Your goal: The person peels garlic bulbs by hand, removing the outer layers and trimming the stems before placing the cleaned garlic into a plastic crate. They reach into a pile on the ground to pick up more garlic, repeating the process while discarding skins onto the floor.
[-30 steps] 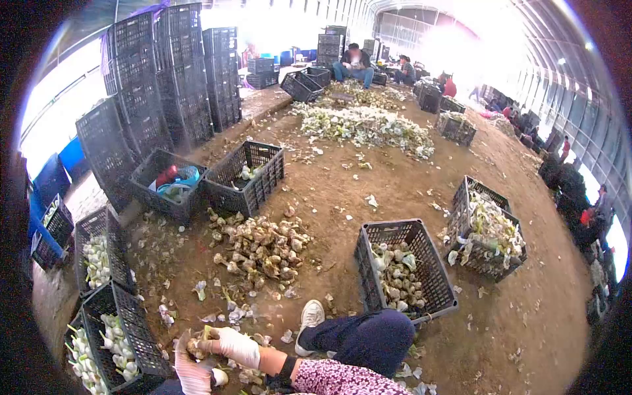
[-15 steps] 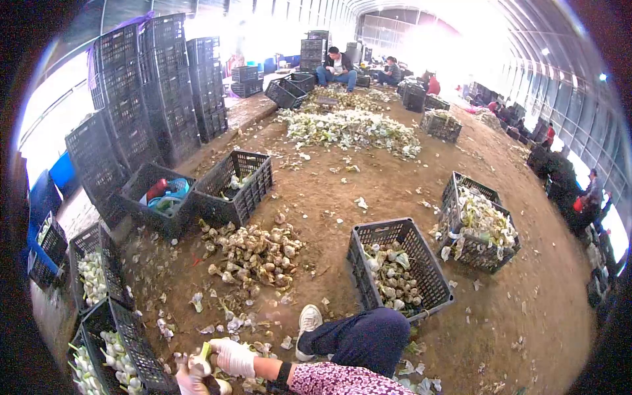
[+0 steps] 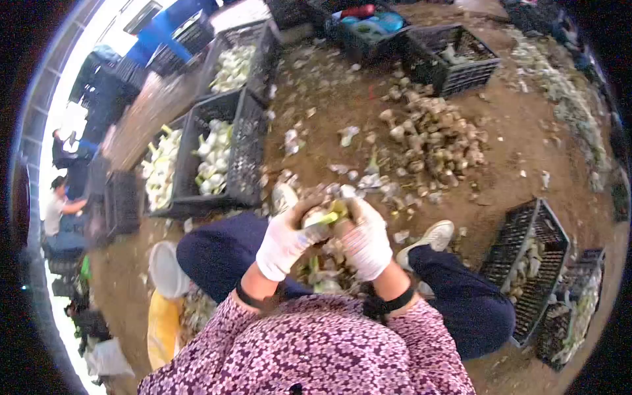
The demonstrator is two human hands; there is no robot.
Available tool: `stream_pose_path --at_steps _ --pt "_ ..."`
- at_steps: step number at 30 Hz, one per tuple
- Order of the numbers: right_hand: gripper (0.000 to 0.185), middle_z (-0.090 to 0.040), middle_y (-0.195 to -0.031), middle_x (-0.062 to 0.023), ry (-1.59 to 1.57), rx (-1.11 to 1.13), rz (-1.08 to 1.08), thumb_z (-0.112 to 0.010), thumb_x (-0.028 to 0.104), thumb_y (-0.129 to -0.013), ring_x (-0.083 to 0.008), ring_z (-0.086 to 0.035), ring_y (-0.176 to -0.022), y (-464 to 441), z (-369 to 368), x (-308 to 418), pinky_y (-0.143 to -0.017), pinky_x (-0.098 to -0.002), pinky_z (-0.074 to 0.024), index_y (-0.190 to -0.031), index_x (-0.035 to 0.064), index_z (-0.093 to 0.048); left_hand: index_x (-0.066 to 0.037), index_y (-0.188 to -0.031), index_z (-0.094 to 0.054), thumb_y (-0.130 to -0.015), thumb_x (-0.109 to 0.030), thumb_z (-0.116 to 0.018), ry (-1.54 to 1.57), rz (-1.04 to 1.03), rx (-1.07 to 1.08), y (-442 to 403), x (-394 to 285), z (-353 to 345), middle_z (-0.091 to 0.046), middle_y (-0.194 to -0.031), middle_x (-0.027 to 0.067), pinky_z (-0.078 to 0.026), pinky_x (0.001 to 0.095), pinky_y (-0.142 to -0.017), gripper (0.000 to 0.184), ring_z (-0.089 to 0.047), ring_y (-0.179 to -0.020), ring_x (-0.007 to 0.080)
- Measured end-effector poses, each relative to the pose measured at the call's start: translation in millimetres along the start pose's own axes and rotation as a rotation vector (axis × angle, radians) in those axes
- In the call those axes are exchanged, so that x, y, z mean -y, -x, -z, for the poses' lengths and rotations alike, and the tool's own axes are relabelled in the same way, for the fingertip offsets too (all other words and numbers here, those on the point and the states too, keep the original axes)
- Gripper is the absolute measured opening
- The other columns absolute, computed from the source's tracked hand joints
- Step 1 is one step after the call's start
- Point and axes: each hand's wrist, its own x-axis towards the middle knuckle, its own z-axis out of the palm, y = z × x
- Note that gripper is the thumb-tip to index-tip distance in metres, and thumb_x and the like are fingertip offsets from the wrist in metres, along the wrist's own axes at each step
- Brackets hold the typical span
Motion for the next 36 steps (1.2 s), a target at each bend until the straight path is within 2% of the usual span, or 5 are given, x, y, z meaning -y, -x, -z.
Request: stream_pose_path --at_steps 5,11,14,26,36 --pt "0.014 -0.061 -0.082 0.0004 -0.591 -0.087 -0.281 -0.054 0.002 -0.087 -0.0084 -0.055 -0.073 -21.0 -4.4 -5.6 -0.066 -0.0255 -0.0457 -0.099 0.0034 -0.062 -0.003 -0.143 -0.046 -0.069 -0.038 -0.09 0.615 0.004 0.114 3.9 0.8 -2.6 -0.066 -0.116 0.0074 -0.055 0.0292 -0.081 0.092 -0.066 -0.1 0.0173" --pt "0.065 -0.057 -0.123 -0.0153 0.555 -0.008 0.137 -0.065 0.011 -0.085 -0.0244 -0.058 -0.113 -32.6 8.6 -91.8 -0.096 -0.0329 -0.047 -0.145 0.0001 -0.041 -0.003 -0.137 -0.049 -0.069 -0.015 -0.09 0.654 0.088 0.115 -4.3 10.7 13.7 -0.064 -0.12 0.006 -0.054 0.0318 -0.091 0.08 -0.064 -0.105 0.0158" --pt "0.06 -0.057 -0.131 -0.0146 -0.618 0.361 -0.194 -0.059 0.011 -0.086 -0.0225 -0.057 -0.116 -18.5 21.2 -27.8 -0.103 -0.0305 -0.0414 -0.142 -0.0052 -0.045 -0.004 -0.127 -0.06 -0.064 -0.028 -0.093 0.47 0.048 0.016 -4.9 7.2 12.4 -0.065 -0.115 0.006 -0.053 0.0303 -0.091 0.075 -0.063 -0.104 0.0158" --pt "0.056 -0.064 -0.113 -0.0199 0.037 0.144 0.261 -0.061 -0.001 -0.08 -0.034 -0.062 -0.107 -7.8 -0.7 -33.0 -0.096 -0.0367 -0.0466 -0.135 0.0002 -0.053 -0.002 -0.113 -0.068 -0.085 -0.018 -0.069 -0.879 -0.294 -0.027 -3.3 2.3 11.2 -0.066 -0.087 0.0194 -0.053 0.0387 -0.072 0.032 -0.066 -0.081 0.035" --pt "0.059 -0.062 -0.119 -0.0199 0.011 0.099 0.257 -0.06 -0.003 -0.082 -0.0288 -0.062 -0.106 3.0 -4.1 -30.7 -0.092 -0.0353 -0.0488 -0.14 0.0008 -0.048 0.001 -0.091 -0.065 -0.085 -0.011 -0.065 -0.908 -0.478 -0.248 -6.4 20.0 8.0 -0.067 -0.081 0.0157 -0.053 0.0379 -0.064 0.013 -0.066 -0.069 0.0297"
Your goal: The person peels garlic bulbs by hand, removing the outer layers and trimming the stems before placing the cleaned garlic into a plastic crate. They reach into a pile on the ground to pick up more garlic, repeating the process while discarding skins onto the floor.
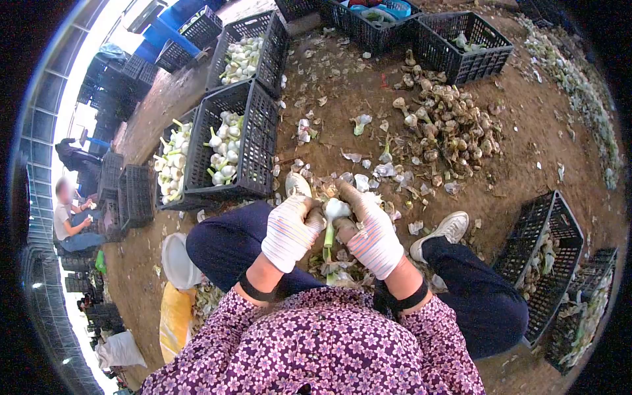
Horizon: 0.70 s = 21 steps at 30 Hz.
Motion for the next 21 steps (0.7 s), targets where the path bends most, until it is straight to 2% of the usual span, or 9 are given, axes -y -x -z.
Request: stream_pose_path --at_steps 1,3,5,7,9,12,17,19,21 --pt "0.059 -0.062 -0.119 -0.0199 0.001 0.002 0.003 -0.06 -0.003 -0.082 -0.0288 -0.062 -0.106 -1.3 -0.7 2.7 -0.092 -0.0353 -0.0488 -0.14 0.0008 -0.048 0.001 -0.091 -0.065 -0.085 -0.011 -0.065 0.0 0.0 -0.004 -0.8 -0.1 -0.7 -0.067 -0.081 0.0157 -0.053 0.0379 -0.064 0.013 -0.066 -0.069 0.0297" --pt "0.061 -0.059 -0.13 -0.0175 -0.286 -0.033 -0.145 -0.06 -0.004 -0.084 -0.023 -0.059 -0.112 -2.4 -1.4 17.7 -0.094 -0.033 -0.048 -0.143 -0.0008 -0.045 0.002 -0.096 -0.064 -0.09 -0.011 -0.061 0.742 0.72 0.102 -0.1 -0.4 -1.6 -0.066 -0.079 0.0088 -0.054 0.031 -0.062 0.014 -0.066 -0.068 0.0177" --pt "0.063 -0.055 -0.138 -0.0161 -0.445 -0.01 -0.256 -0.059 -0.005 -0.085 -0.0199 -0.057 -0.118 -3.2 0.1 28.6 -0.098 -0.0329 -0.0467 -0.145 -0.0019 -0.042 0.002 -0.101 -0.062 -0.095 -0.011 -0.056 0.833 0.757 0.101 -1.7 -5.7 6.9 -0.065 -0.082 0.0043 -0.054 0.0253 -0.062 0.016 -0.063 -0.071 0.0102" --pt "0.062 -0.058 -0.133 -0.0173 -0.255 -0.063 -0.082 -0.06 -0.006 -0.083 -0.0229 -0.059 -0.115 -3.0 -4.9 9.2 -0.097 -0.033 -0.047 -0.143 -0.0018 -0.043 0.004 -0.104 -0.064 -0.095 -0.01 -0.055 1.071 0.902 0.02 -1.7 -11.3 7.9 -0.066 -0.085 0.005 -0.054 0.0259 -0.067 0.019 -0.064 -0.076 0.0106" --pt "0.062 -0.059 -0.129 -0.0183 -0.072 -0.059 -0.002 -0.061 -0.005 -0.083 -0.025 -0.06 -0.113 -2.9 -2.3 1.1 -0.096 -0.0332 -0.0476 -0.142 -0.0013 -0.045 0.002 -0.108 -0.067 -0.092 -0.009 -0.061 0.966 0.768 -0.018 0.2 -11.8 7.2 -0.067 -0.087 0.008 -0.053 0.0277 -0.071 0.02 -0.066 -0.081 0.0153" --pt "0.061 -0.061 -0.126 -0.0183 0.217 0.009 0.057 -0.062 -0.006 -0.082 -0.0259 -0.06 -0.114 -3.7 3.8 14.5 -0.099 -0.0328 -0.0466 -0.141 -0.001 -0.047 -0.003 -0.107 -0.07 -0.081 -0.009 -0.071 0.198 -0.083 0.026 3.3 3.5 5.1 -0.067 -0.089 0.013 -0.053 0.0348 -0.074 0.026 -0.066 -0.082 0.0304" --pt "0.058 -0.063 -0.119 -0.0183 0.163 0.016 0.123 -0.064 -0.002 -0.083 -0.028 -0.062 -0.108 -0.7 2.2 5.1 -0.094 -0.0355 -0.0483 -0.139 0.0009 -0.05 -0.001 -0.103 -0.068 -0.086 -0.009 -0.067 0.071 -0.035 0.088 2.3 7.6 3.6 -0.067 -0.087 0.0105 -0.055 0.0332 -0.071 0.019 -0.067 -0.078 0.0261" --pt "0.058 -0.063 -0.121 -0.016 -0.011 0.008 0.026 -0.062 -0.003 -0.084 -0.0248 -0.06 -0.112 -0.3 -2.2 3.5 -0.096 -0.0347 -0.0476 -0.14 0.0006 -0.049 0.001 -0.106 -0.066 -0.094 -0.01 -0.061 0.598 0.607 0.223 4.0 7.1 0.7 -0.068 -0.09 0.0077 -0.057 0.0286 -0.067 0.017 -0.067 -0.075 0.0176" --pt "0.058 -0.063 -0.124 -0.0137 -0.185 0.0 -0.073 -0.061 -0.004 -0.085 -0.0217 -0.059 -0.115 0.7 -2.7 5.2 -0.097 -0.034 -0.0469 -0.141 0.0003 -0.048 0.001 -0.109 -0.062 -0.098 -0.013 -0.053 0.751 0.583 0.128 9.6 19.6 -10.8 -0.067 -0.093 0.0066 -0.058 0.026 -0.064 0.02 -0.065 -0.073 0.0117"
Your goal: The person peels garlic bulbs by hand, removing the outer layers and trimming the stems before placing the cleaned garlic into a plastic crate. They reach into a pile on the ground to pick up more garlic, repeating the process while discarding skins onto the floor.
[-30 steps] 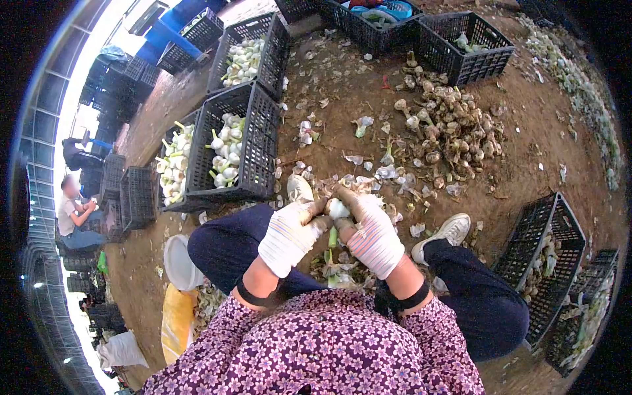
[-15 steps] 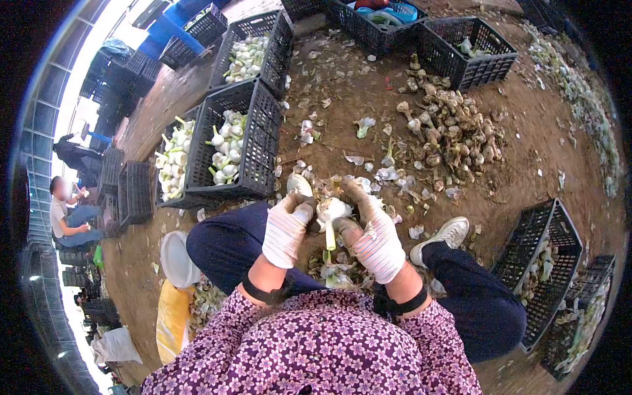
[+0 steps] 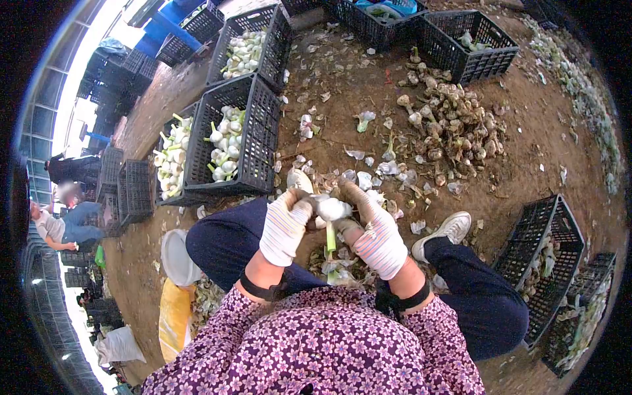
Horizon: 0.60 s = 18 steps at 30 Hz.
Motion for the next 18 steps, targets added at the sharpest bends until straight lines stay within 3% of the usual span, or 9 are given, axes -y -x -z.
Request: stream_pose_path --at_steps 2,6,8,9,10,13,16,17,18 --pt "0.059 -0.06 -0.129 -0.0091 -0.253 0.02 -0.173 -0.059 -0.004 -0.086 -0.0175 -0.055 -0.119 1.6 1.8 6.4 -0.098 -0.0298 -0.0448 -0.143 -0.0003 -0.046 -0.001 -0.11 -0.06 -0.097 -0.014 -0.053 0.506 0.216 -0.103 1.6 -9.7 -1.8 -0.066 -0.091 0.0058 -0.058 0.0272 -0.064 0.02 -0.064 -0.069 0.0125" --pt "0.068 -0.058 -0.128 -0.0092 -0.454 0.082 -0.352 -0.062 -0.001 -0.085 -0.0168 -0.056 -0.114 -7.2 -1.3 9.8 -0.097 -0.0268 -0.0441 -0.149 -0.0008 -0.037 0.0 -0.114 -0.059 -0.098 -0.016 -0.051 0.465 0.233 -0.1 -0.1 -13.1 -1.8 -0.064 -0.084 0.0044 -0.056 0.0274 -0.058 0.024 -0.063 -0.063 0.0127" --pt "0.078 -0.056 -0.125 -0.0105 -0.247 0.113 -0.429 -0.065 0.003 -0.083 -0.0161 -0.056 -0.108 -4.4 -11.1 7.5 -0.095 -0.0252 -0.0438 -0.152 -0.0021 -0.028 0.0 -0.113 -0.059 -0.097 -0.016 -0.052 0.452 0.228 -0.087 -0.8 -13.7 -6.5 -0.064 -0.083 0.0055 -0.055 0.0285 -0.056 0.024 -0.062 -0.061 0.0138" --pt "0.085 -0.057 -0.117 -0.0096 -0.267 0.105 -0.411 -0.067 0.005 -0.081 -0.014 -0.057 -0.098 -5.2 -12.8 -4.2 -0.087 -0.025 -0.0471 -0.153 -0.003 -0.022 0.001 -0.113 -0.059 -0.097 -0.016 -0.052 0.439 0.214 -0.077 -2.7 -14.1 -8.6 -0.064 -0.083 0.0066 -0.054 0.0297 -0.055 0.024 -0.062 -0.059 0.015" --pt "0.085 -0.057 -0.117 -0.0096 -0.265 0.102 -0.412 -0.067 0.005 -0.081 -0.014 -0.057 -0.098 -6.4 -12.1 -11.3 -0.087 -0.025 -0.0471 -0.153 -0.003 -0.022 0.001 -0.113 -0.059 -0.097 -0.016 -0.052 0.441 0.215 -0.073 -3.5 -12.5 -9.6 -0.064 -0.083 0.0066 -0.054 0.0297 -0.055 0.024 -0.062 -0.059 0.015" --pt "0.084 -0.061 -0.106 -0.01 -0.495 0.045 -0.457 -0.061 -0.004 -0.08 -0.0149 -0.061 -0.086 -9.2 -11.2 -4.9 -0.07 -0.0267 -0.0508 -0.154 -0.002 -0.021 0.0 -0.106 -0.06 -0.095 -0.015 -0.056 0.816 0.1 -0.032 -10.4 -1.6 -1.7 -0.065 -0.084 0.0088 -0.054 0.0341 -0.059 0.019 -0.064 -0.067 0.0199" --pt "0.085 -0.062 -0.108 -0.0139 -0.694 0.091 -0.484 -0.056 -0.007 -0.08 -0.0207 -0.065 -0.089 -7.6 -5.6 2.7 -0.071 -0.0297 -0.0529 -0.155 -0.0008 -0.017 -0.01 -0.101 -0.062 -0.097 -0.026 -0.053 1.162 0.184 -0.128 -33.6 14.0 28.2 -0.064 -0.085 0.0047 -0.049 0.0355 -0.065 0.018 -0.062 -0.076 0.0166" --pt "0.078 -0.061 -0.112 -0.0095 -0.764 0.092 -0.496 -0.061 -0.007 -0.077 -0.0199 -0.064 -0.09 -8.7 -5.3 2.8 -0.077 -0.035 -0.0543 -0.149 0.0019 -0.032 -0.014 -0.105 -0.063 -0.099 -0.035 -0.051 1.122 0.256 -0.333 -35.6 17.7 29.3 -0.064 -0.086 0.0026 -0.045 0.0343 -0.066 0.025 -0.06 -0.073 0.0152" --pt "0.078 -0.061 -0.112 -0.0095 -0.763 0.097 -0.495 -0.061 -0.007 -0.077 -0.0199 -0.064 -0.09 -9.3 -5.0 2.7 -0.077 -0.035 -0.0543 -0.149 0.0019 -0.032 -0.014 -0.111 -0.063 -0.1 -0.043 -0.053 1.065 0.365 -0.509 -40.6 21.4 30.0 -0.065 -0.092 0.0028 -0.048 0.0368 -0.071 0.033 -0.061 -0.078 0.018"
